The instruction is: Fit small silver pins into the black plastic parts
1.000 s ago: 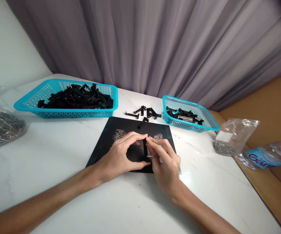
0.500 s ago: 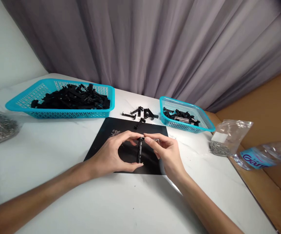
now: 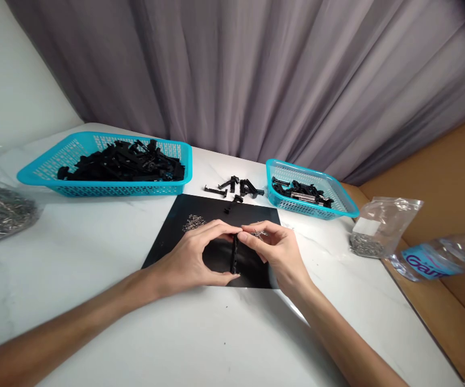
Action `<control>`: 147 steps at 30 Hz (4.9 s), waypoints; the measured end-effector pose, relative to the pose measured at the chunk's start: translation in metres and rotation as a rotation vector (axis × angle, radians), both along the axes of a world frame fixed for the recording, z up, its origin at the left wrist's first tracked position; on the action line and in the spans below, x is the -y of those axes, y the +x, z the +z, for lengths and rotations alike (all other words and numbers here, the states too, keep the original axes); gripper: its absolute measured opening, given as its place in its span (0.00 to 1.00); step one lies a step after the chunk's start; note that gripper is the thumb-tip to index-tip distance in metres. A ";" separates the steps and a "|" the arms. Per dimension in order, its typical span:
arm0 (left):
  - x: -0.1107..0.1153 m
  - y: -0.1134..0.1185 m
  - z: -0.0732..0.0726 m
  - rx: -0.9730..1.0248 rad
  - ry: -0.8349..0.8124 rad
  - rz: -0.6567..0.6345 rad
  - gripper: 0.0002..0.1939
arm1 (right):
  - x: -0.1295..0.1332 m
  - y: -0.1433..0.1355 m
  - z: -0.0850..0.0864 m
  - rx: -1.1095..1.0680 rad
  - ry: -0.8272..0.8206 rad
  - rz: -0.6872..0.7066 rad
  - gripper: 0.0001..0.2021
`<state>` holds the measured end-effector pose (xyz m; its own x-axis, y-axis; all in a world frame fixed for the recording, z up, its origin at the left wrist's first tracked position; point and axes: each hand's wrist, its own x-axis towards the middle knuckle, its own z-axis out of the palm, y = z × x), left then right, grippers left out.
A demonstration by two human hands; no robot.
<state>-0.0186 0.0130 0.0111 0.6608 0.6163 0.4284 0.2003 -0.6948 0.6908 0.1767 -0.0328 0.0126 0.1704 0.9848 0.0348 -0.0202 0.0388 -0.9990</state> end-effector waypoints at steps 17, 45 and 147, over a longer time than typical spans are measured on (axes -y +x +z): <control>-0.007 -0.003 0.001 -0.106 -0.160 0.052 0.35 | 0.005 0.024 0.008 0.442 0.286 -0.103 0.24; -0.010 -0.006 0.009 -0.133 -0.203 0.012 0.32 | 0.009 0.005 0.000 0.167 0.259 0.182 0.15; -0.034 -0.018 -0.013 -0.067 0.369 -0.024 0.31 | -0.004 0.001 -0.017 0.527 0.124 0.313 0.14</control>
<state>-0.0367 0.0465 -0.0016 0.7073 0.4128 0.5739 0.2173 -0.8995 0.3791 0.1776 -0.0286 -0.0041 -0.1970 0.9684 0.1529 0.4454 0.2273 -0.8660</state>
